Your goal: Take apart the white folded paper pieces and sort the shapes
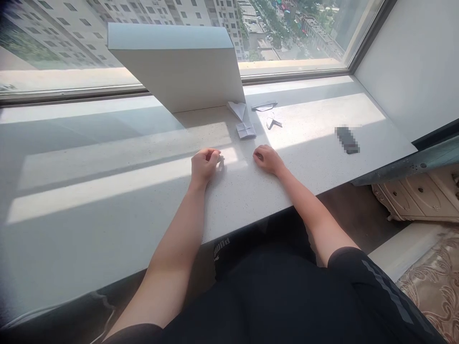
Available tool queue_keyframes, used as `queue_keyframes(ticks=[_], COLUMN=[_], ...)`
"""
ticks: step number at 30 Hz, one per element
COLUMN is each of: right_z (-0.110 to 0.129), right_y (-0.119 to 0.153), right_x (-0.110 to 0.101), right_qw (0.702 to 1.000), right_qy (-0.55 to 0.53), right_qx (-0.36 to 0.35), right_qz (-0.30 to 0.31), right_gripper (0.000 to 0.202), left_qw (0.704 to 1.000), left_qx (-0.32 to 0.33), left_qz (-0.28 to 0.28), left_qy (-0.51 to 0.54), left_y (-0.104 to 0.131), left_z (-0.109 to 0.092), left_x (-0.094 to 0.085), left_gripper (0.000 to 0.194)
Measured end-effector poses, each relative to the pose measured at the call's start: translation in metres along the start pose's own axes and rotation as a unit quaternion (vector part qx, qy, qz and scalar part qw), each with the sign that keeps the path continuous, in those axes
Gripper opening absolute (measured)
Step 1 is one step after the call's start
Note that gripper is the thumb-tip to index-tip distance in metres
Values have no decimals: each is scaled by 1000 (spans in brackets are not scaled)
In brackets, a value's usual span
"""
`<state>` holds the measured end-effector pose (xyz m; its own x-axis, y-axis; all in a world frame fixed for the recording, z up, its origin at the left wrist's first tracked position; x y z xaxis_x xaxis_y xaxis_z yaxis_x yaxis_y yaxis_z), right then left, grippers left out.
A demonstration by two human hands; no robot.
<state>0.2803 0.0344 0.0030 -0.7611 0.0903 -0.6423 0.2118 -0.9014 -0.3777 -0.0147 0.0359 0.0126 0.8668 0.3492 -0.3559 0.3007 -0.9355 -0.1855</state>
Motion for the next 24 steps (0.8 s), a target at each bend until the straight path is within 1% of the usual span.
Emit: queue_keyframes(ticks=[11,13,15,17,20,22,24], right_z=[2,-1,-11,-28,-61,-81,-99], right_y=[2,1,-4,-16,-51,-81,-113], right_x=[-1,-6,-16,-30,-51,-63,-68], right_qw=[1000,999,996,988,973,962,953], right_qy=[-5,-15,-16,8,85,142,186], right_qx=[18,27,42,70,125,160,202], right_qz=[-3,-25,-76,-134,-172,-168,-132], right_gripper=[17,15,14,18,31,47,61], left_qw=[1000,1000,999,998,997,996,996], left_qx=[4,14,28,40,52,58,66], left_qz=[9,11,10,8,13,19,23], left_qy=[-18,-25,-30,-37,-54,-59,-59], left_y=[1,1,0,1,2,4,6], left_z=[-4,-6,-7,-9,-10,-10,-10], left_x=[1,3,6,9,12,14,15], left_gripper=[19,19,20,20,20,22,23])
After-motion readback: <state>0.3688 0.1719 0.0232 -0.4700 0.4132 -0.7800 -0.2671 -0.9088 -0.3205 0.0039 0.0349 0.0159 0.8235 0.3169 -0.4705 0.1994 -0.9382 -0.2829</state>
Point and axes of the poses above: each hand's wrist, its own y-axis away from the middle knuckle, its own x-axis out of the palm, z = x × y, the point moved 5 cm from there along -y, towards the middle knuckle, and after that the axes turned 10 degrees about -z, right-handed, at the moved point
